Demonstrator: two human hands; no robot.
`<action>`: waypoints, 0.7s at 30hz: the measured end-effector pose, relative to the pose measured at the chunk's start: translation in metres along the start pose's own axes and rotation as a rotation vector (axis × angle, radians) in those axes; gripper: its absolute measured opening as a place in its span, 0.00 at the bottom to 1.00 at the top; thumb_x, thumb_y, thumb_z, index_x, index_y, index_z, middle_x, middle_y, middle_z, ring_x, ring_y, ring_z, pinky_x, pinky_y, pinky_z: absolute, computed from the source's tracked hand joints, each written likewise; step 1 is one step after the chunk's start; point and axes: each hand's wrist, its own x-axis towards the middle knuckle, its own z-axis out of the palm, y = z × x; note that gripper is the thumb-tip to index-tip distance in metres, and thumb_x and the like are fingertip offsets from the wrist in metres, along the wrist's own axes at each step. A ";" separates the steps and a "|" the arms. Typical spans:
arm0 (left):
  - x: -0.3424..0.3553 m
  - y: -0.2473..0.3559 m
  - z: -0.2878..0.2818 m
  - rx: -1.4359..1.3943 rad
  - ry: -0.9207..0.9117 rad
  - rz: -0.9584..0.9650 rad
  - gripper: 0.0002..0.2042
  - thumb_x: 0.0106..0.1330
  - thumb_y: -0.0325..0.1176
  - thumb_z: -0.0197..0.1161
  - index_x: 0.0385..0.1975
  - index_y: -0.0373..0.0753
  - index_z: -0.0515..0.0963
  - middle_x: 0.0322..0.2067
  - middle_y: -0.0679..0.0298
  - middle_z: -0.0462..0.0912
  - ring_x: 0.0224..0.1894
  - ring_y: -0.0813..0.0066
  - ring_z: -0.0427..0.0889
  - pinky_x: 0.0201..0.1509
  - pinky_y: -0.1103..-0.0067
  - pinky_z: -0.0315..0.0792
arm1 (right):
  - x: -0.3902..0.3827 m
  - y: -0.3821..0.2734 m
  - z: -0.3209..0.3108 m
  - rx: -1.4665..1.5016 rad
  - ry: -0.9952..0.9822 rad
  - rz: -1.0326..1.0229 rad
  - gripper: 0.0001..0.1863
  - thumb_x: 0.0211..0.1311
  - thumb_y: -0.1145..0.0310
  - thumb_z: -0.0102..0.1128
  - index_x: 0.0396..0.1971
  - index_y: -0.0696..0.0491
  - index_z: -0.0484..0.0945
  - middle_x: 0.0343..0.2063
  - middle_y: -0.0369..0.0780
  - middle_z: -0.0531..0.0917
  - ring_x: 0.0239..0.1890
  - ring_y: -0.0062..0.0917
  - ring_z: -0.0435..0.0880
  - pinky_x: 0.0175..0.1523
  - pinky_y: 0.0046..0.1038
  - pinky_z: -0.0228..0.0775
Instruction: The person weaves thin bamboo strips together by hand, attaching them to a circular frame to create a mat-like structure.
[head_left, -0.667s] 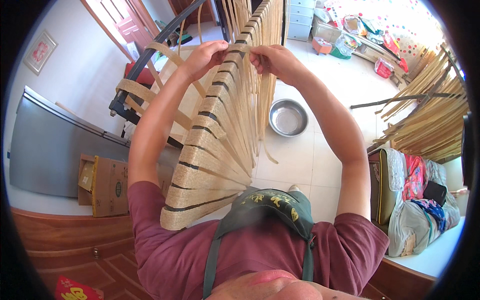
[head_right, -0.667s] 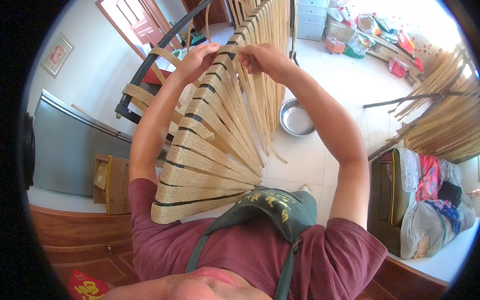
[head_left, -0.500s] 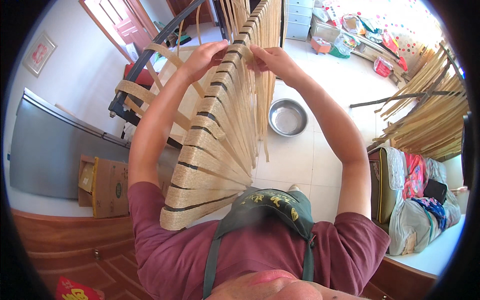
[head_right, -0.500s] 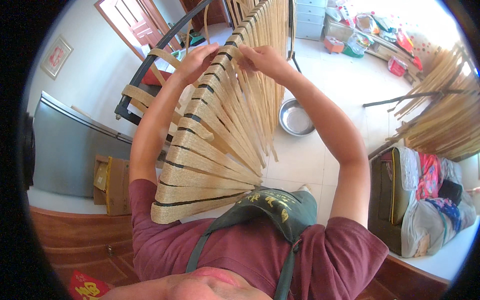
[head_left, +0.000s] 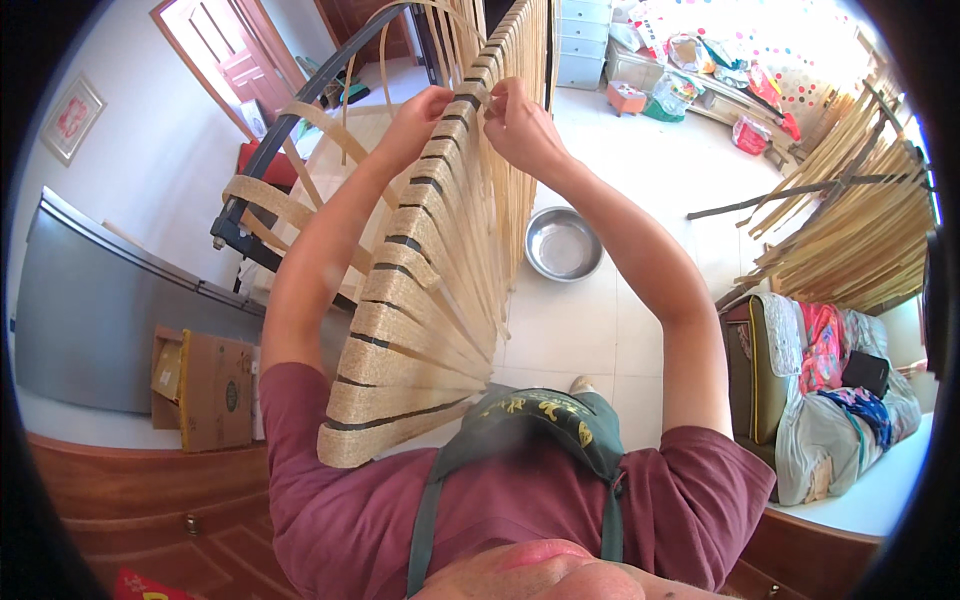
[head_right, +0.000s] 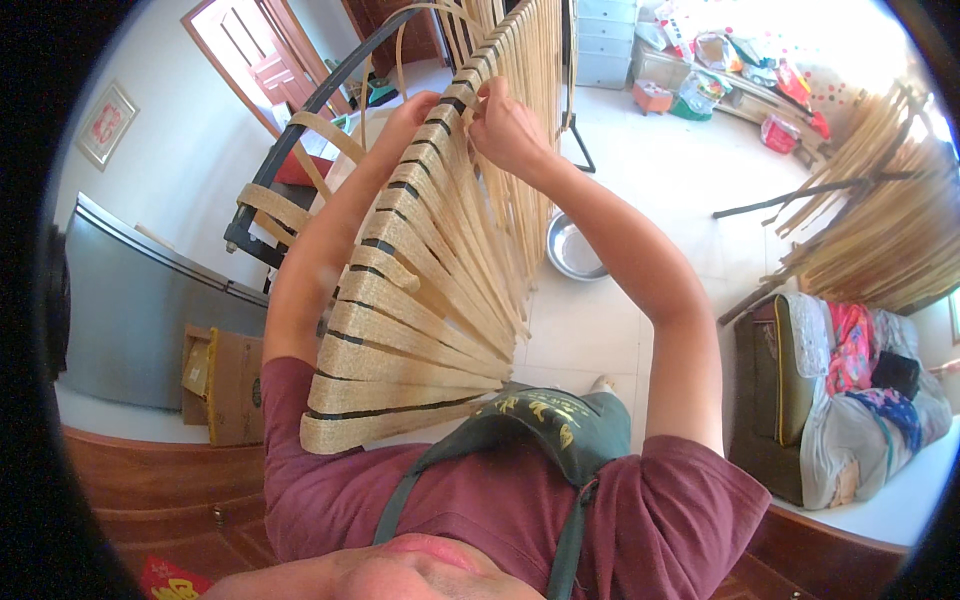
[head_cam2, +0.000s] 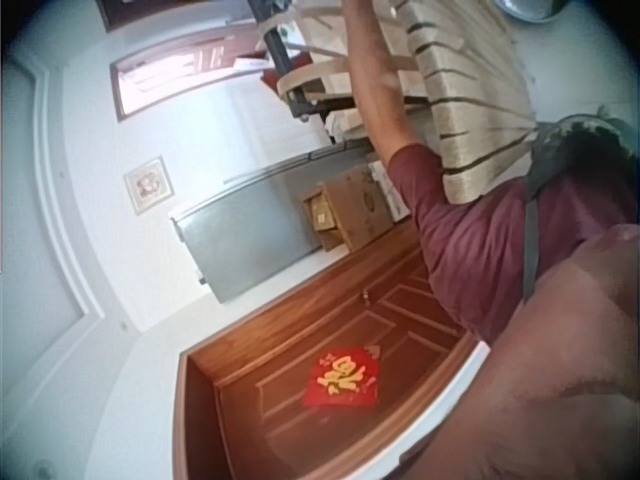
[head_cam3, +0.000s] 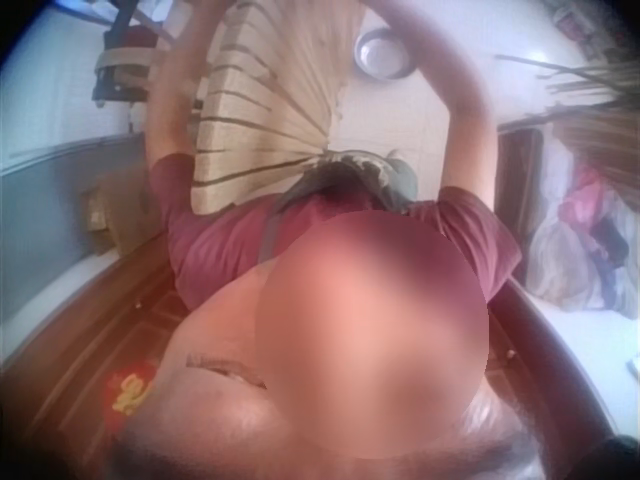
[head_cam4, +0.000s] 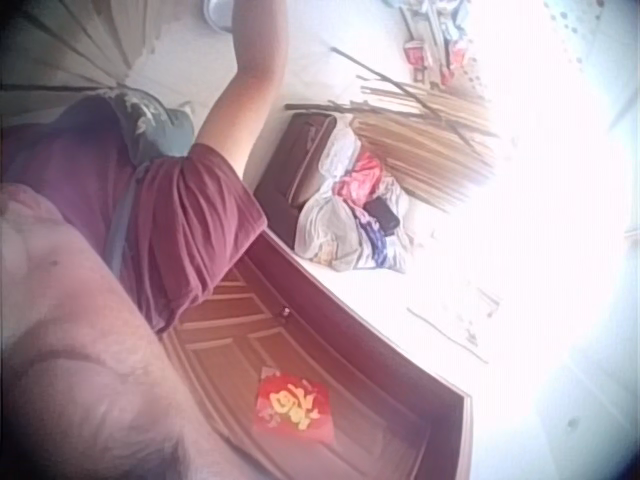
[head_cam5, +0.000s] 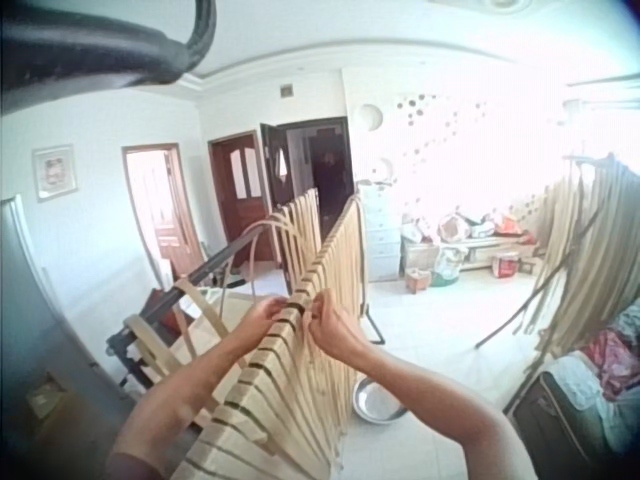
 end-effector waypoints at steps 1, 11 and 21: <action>-0.001 0.003 0.000 0.023 0.029 0.014 0.15 0.73 0.29 0.62 0.56 0.35 0.73 0.43 0.64 0.84 0.45 0.78 0.83 0.49 0.80 0.77 | 0.001 0.005 0.001 -0.011 0.038 -0.013 0.24 0.63 0.69 0.61 0.55 0.59 0.65 0.35 0.52 0.86 0.38 0.43 0.87 0.47 0.38 0.78; -0.002 0.060 -0.038 0.134 -0.048 0.059 0.11 0.75 0.38 0.59 0.39 0.37 0.82 0.25 0.73 0.78 0.27 0.87 0.74 0.34 0.85 0.70 | 0.028 -0.026 -0.055 0.244 -0.291 0.093 0.13 0.75 0.60 0.58 0.40 0.54 0.86 0.24 0.34 0.79 0.23 0.16 0.77 0.31 0.22 0.71; 0.015 0.035 -0.033 -0.251 -0.085 -0.120 0.12 0.74 0.39 0.56 0.31 0.39 0.77 0.28 0.68 0.77 0.32 0.78 0.76 0.40 0.78 0.71 | 0.031 -0.001 -0.043 1.029 -0.523 0.503 0.15 0.74 0.63 0.53 0.30 0.58 0.79 0.23 0.35 0.79 0.24 0.22 0.79 0.35 0.26 0.78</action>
